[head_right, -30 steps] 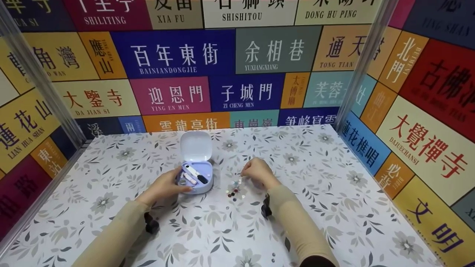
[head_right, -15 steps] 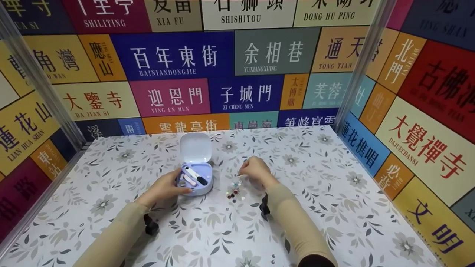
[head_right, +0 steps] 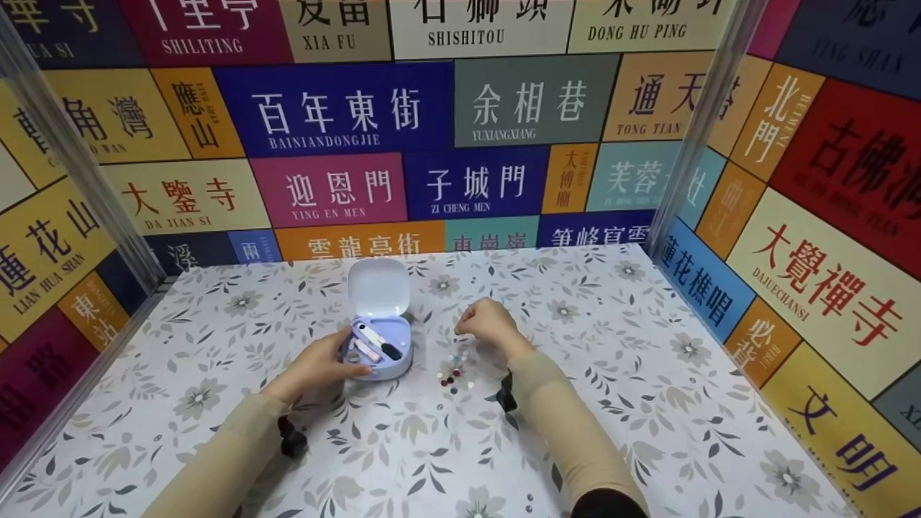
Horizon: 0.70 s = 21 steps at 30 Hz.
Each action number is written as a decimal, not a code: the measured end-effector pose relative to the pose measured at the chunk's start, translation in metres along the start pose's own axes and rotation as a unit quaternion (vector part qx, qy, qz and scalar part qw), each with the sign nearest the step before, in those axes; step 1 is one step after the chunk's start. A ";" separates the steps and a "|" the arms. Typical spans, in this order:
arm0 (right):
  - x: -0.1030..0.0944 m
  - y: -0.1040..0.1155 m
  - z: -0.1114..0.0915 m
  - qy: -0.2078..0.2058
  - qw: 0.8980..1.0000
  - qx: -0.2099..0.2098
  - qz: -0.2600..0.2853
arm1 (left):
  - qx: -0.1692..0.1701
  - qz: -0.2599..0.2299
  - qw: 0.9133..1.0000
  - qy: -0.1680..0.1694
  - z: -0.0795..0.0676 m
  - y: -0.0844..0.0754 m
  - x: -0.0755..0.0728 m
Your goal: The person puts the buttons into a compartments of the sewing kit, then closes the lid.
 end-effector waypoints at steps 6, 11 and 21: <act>0.001 0.005 0.001 0.004 1.000 0.001 -0.016 | 0.005 0.001 1.000 -0.002 0.001 0.000 0.002; 0.003 0.011 0.002 0.010 1.000 -0.005 -0.016 | 0.001 -0.005 1.000 -0.003 0.001 0.000 0.002; 0.013 0.014 0.004 0.004 1.000 -0.016 0.005 | -0.012 -0.007 1.000 -0.001 0.000 0.001 0.002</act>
Point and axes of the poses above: each hand's wrist, its own z-axis towards the middle knuckle, its own x-axis out of the palm, y = z × x, the point moved 2 cm from there along z, towards the middle knuckle, and after that the axes turned 14 degrees about -y, right-handed, at the moved point
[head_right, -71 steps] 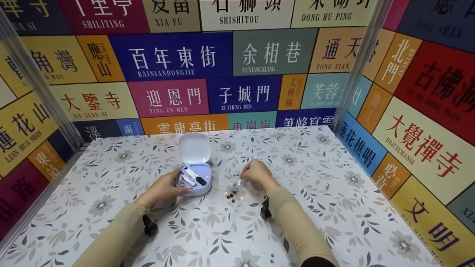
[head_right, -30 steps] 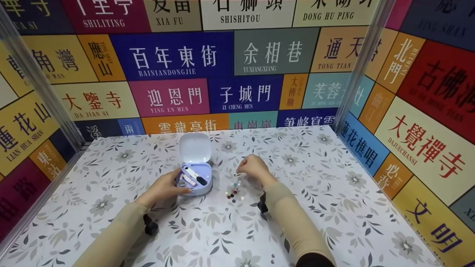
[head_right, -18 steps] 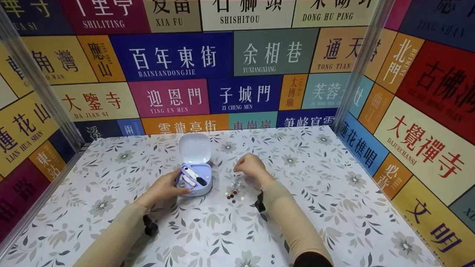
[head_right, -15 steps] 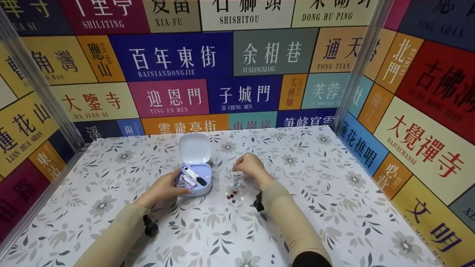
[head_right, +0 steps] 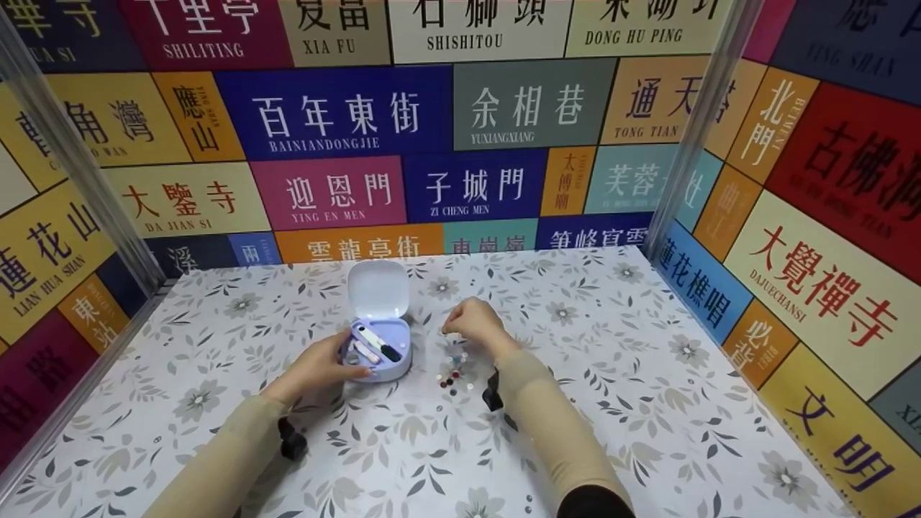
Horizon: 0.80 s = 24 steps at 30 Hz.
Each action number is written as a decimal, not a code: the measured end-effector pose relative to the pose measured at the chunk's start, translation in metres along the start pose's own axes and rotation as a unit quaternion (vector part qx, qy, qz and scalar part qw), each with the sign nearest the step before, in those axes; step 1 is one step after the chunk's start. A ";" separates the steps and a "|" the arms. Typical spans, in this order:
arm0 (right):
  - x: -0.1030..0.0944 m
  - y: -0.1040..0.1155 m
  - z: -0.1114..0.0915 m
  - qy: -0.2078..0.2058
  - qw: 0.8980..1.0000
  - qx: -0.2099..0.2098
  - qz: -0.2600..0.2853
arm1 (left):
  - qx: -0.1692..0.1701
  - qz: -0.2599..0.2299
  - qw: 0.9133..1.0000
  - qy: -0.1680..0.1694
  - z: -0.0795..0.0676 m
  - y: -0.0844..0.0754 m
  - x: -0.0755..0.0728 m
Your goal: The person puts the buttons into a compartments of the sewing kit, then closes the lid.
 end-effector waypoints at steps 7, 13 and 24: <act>0.002 0.004 -0.002 0.003 1.000 0.007 0.019 | 0.010 0.005 1.000 -0.002 0.001 0.000 0.000; 0.005 0.008 -0.001 0.001 1.000 -0.004 0.009 | 0.023 0.011 1.000 -0.005 0.000 0.000 0.000; 0.016 0.013 0.003 0.001 1.000 -0.017 0.010 | 0.016 0.019 1.000 -0.001 0.002 0.000 -0.001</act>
Point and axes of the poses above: each hand's wrist, its own z-axis towards the middle knuckle, its own x-axis out of the palm, y = z × x, the point moved 2 cm from there along z, towards the middle knuckle, and after that the axes turned 14 degrees about -y, right-handed, at the moved point
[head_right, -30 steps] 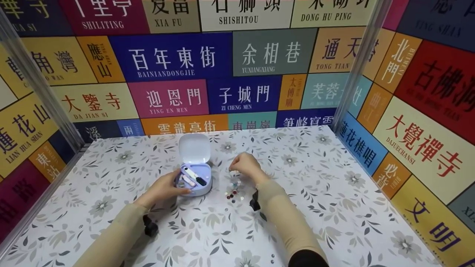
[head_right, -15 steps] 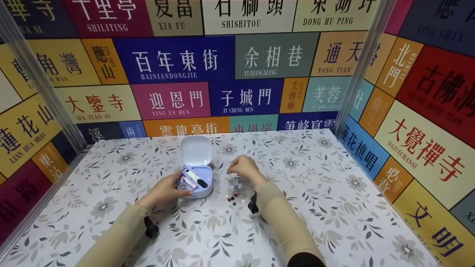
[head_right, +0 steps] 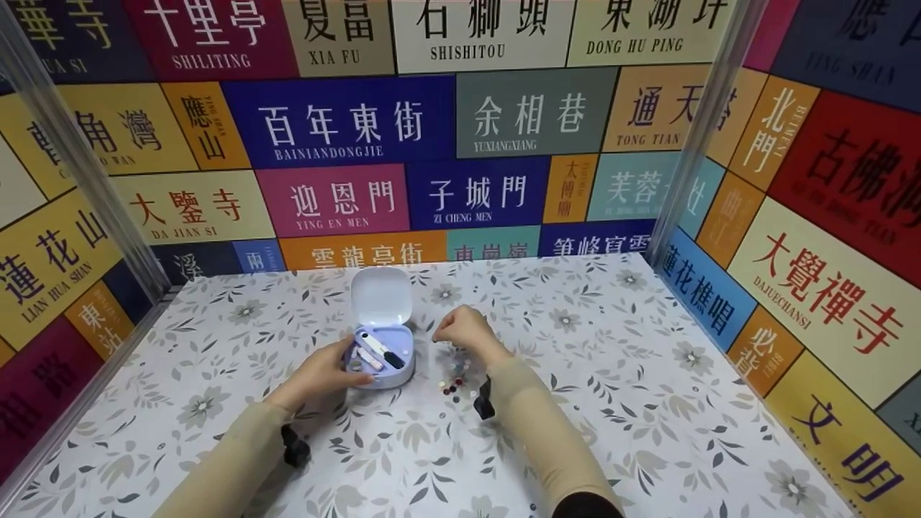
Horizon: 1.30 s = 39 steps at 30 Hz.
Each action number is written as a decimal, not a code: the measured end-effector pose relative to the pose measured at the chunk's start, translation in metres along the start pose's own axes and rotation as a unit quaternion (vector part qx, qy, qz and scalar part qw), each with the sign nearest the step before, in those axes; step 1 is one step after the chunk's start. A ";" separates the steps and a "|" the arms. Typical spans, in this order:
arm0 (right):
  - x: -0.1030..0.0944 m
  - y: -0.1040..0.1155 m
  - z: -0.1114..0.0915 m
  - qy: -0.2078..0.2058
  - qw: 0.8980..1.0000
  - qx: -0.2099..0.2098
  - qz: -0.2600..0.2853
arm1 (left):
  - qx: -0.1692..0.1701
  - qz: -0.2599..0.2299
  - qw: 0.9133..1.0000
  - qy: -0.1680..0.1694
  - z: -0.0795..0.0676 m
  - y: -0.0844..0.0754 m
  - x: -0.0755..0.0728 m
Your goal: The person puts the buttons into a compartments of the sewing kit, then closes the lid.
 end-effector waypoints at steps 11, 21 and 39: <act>0.005 0.003 0.002 0.004 1.000 -0.007 0.001 | -0.007 -0.004 1.000 0.001 -0.001 0.000 0.000; 0.008 0.008 0.002 0.012 1.000 0.002 0.006 | 0.022 -0.017 1.000 -0.008 -0.001 0.000 -0.002; 0.017 0.019 0.001 0.010 1.000 -0.017 0.007 | 0.014 -0.024 1.000 -0.008 -0.002 0.002 0.000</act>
Point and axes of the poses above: each hand's wrist, its own z-axis towards the middle knuckle, its own x-axis out of the palm, y = z × x, the point moved 2 cm from there along z, towards the middle knuckle, and after that the axes turned 14 degrees about -y, right-handed, at the moved point
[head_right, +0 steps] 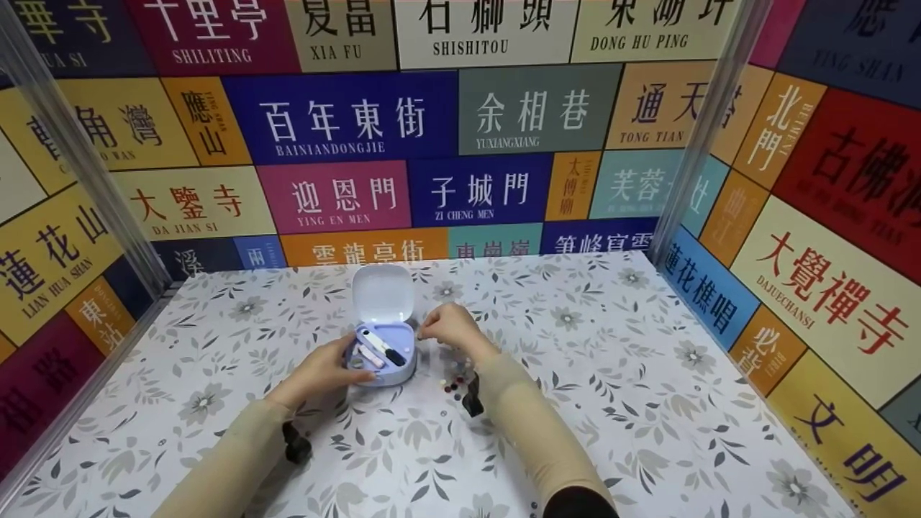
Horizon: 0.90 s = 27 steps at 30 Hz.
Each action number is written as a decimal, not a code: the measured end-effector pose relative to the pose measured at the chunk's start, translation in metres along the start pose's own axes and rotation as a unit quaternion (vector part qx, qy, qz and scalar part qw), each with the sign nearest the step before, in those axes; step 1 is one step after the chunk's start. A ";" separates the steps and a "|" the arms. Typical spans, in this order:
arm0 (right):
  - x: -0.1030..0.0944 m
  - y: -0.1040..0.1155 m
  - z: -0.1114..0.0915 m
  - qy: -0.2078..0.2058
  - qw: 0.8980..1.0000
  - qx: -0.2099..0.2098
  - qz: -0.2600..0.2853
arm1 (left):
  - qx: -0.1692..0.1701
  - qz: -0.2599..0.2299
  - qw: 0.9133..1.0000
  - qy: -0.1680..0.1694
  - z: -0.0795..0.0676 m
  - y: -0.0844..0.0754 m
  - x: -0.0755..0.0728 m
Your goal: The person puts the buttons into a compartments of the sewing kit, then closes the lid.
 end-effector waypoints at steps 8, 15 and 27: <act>0.007 0.004 0.001 0.007 1.000 0.005 0.013 | -0.011 -0.010 1.000 0.002 0.000 0.001 0.000; 0.010 0.008 0.001 0.011 1.000 -0.011 0.012 | 0.014 0.008 1.000 -0.002 0.002 0.000 0.000; 0.018 0.008 0.002 0.003 1.000 -0.005 -0.011 | -0.014 0.011 1.000 0.002 0.000 0.000 -0.001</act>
Point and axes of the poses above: each hand's wrist, its own z-axis towards the middle knuckle, its own x-axis out of the palm, y = z × x, the point moved 2 cm from there along z, towards the middle knuckle, and after that the axes turned 14 degrees about -y, right-handed, at the moved point
